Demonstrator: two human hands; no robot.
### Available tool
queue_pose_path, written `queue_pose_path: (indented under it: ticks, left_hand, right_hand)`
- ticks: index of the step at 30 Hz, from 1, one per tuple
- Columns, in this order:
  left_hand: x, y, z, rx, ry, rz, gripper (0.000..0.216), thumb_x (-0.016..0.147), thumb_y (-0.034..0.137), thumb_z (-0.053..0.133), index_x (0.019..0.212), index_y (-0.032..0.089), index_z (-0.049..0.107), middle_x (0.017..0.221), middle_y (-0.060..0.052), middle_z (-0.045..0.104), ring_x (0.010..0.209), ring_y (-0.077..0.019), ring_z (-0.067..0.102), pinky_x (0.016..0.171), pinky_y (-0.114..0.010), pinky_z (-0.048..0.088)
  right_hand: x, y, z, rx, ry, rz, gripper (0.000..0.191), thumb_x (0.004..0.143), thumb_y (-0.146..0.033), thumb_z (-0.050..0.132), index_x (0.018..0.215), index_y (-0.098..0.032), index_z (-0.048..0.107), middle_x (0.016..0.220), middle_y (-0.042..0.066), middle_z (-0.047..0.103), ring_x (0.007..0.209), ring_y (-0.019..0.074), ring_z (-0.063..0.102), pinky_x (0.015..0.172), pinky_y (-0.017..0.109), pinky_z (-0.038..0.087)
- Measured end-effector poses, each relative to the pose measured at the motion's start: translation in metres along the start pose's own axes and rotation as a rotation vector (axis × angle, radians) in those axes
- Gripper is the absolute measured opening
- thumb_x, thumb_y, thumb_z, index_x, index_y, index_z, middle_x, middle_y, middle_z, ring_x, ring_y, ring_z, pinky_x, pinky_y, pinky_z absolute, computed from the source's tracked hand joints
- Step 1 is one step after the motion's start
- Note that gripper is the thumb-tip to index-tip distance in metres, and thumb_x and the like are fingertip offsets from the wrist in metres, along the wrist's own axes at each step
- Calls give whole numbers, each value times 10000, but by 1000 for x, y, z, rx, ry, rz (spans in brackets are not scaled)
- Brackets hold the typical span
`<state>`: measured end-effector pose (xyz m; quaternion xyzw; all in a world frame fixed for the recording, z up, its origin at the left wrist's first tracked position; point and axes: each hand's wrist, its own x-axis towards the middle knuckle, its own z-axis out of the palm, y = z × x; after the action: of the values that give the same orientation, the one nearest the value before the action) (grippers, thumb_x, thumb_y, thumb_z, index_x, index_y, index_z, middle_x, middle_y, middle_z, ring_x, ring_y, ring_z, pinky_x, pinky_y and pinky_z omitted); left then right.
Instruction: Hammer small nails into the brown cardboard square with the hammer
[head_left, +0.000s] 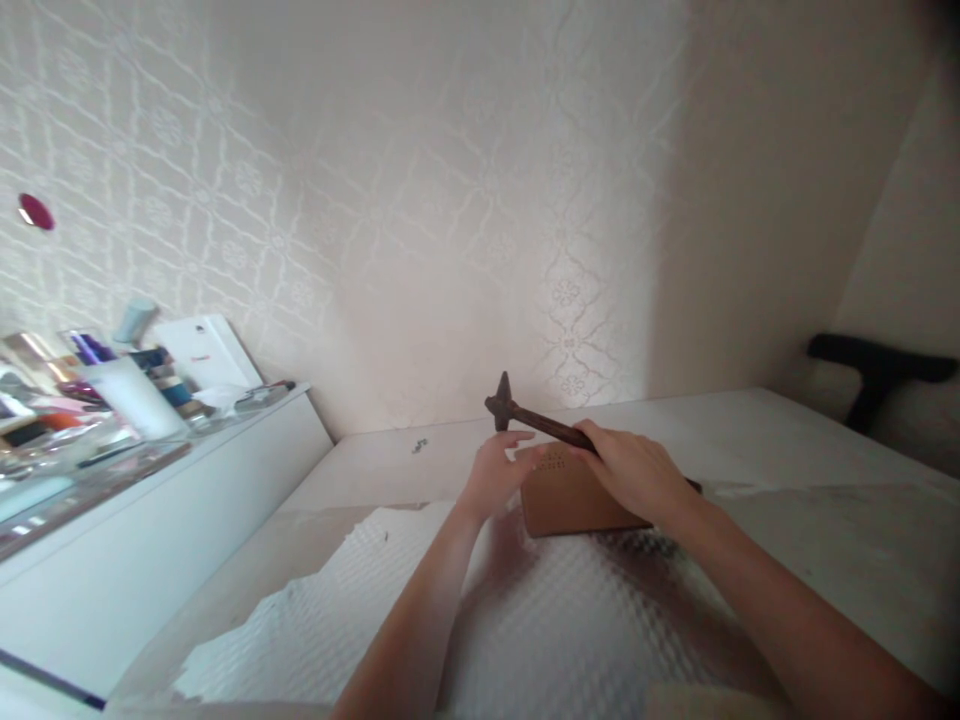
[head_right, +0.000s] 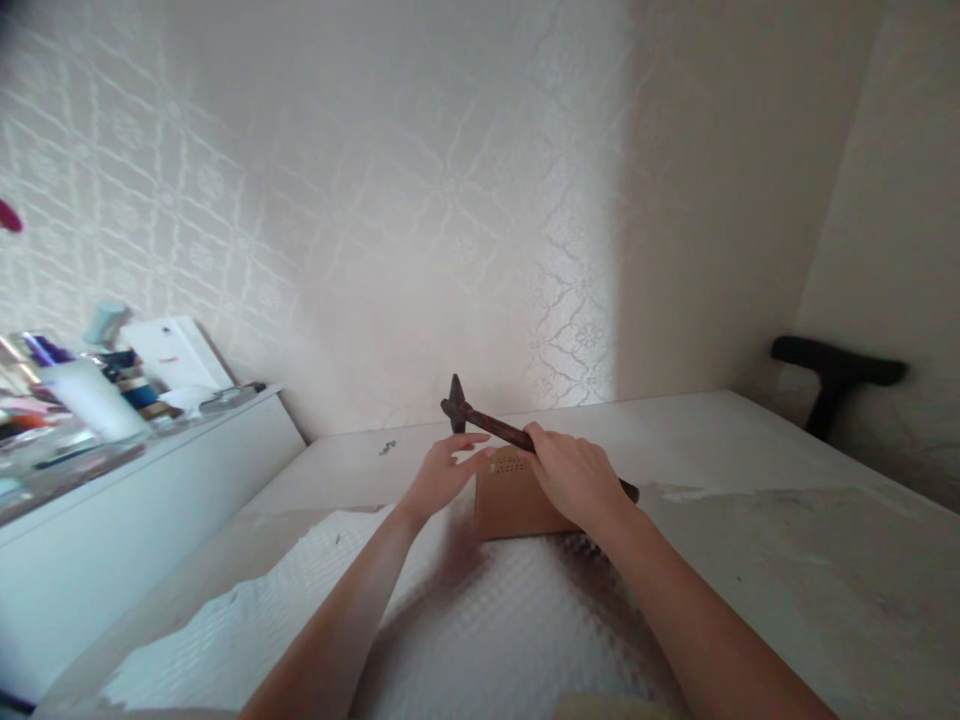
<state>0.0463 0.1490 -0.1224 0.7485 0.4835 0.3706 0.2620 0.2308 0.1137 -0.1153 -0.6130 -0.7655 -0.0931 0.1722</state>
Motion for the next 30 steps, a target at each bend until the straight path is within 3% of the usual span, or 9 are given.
queue_pose_path:
  ticks: [3,5,7,10,16,23,30]
  left_hand:
    - [-5,-6,-16,363,-238,-73,809,643,666,589,1306,228,438,1397,-111,366,1282,-303,316,1026,-425,283]
    - [-9,-8,-20,526,-439,-177,1030,540,745,600,1392,265,278,1473,-124,178,1342,-355,123,1035,-552,187]
    - [-12,-10,-20,619,-541,-245,1119,502,793,571,1418,280,184,1484,-141,76,1342,-382,13,998,-648,103]
    - [-10,-15,-16,668,-495,-276,1019,565,834,455,1408,320,203,1484,-141,60,1339,-387,-5,960,-693,44]
    - [-6,-25,-7,684,-357,-240,838,705,800,284,1396,327,239,1477,-149,136,1343,-369,84,965,-684,64]
    - [-6,-24,-3,712,-394,-249,768,752,761,245,1393,339,231,1486,-123,127,1347,-350,90,969,-678,106]
    - [-5,-24,-3,718,-412,-245,784,747,775,213,1399,339,212,1488,-123,115,1347,-356,77,968,-678,111]
  right_hand:
    - [2,6,4,-1,-3,51,246,937,-336,354,1077,-200,503,886,92,662,771,262,634,572,301,381]
    - [4,9,6,2,-11,93,242,936,-323,355,1055,-187,515,889,107,660,771,265,633,581,309,387]
    - [5,10,7,13,-14,130,241,934,-320,358,1036,-179,525,882,115,660,767,271,634,582,315,389]
    - [5,12,5,29,2,167,268,938,-342,339,1035,-180,530,862,113,661,761,275,634,582,318,391]
    - [4,14,7,21,-4,159,277,935,-342,347,1074,-178,521,834,105,661,750,273,635,576,314,387]
    - [4,13,17,9,-42,122,287,927,-328,379,1169,-214,484,912,99,662,797,260,634,606,309,401]
    - [3,13,17,-24,-55,101,282,922,-330,393,1137,-194,514,909,105,666,793,268,635,598,316,406]
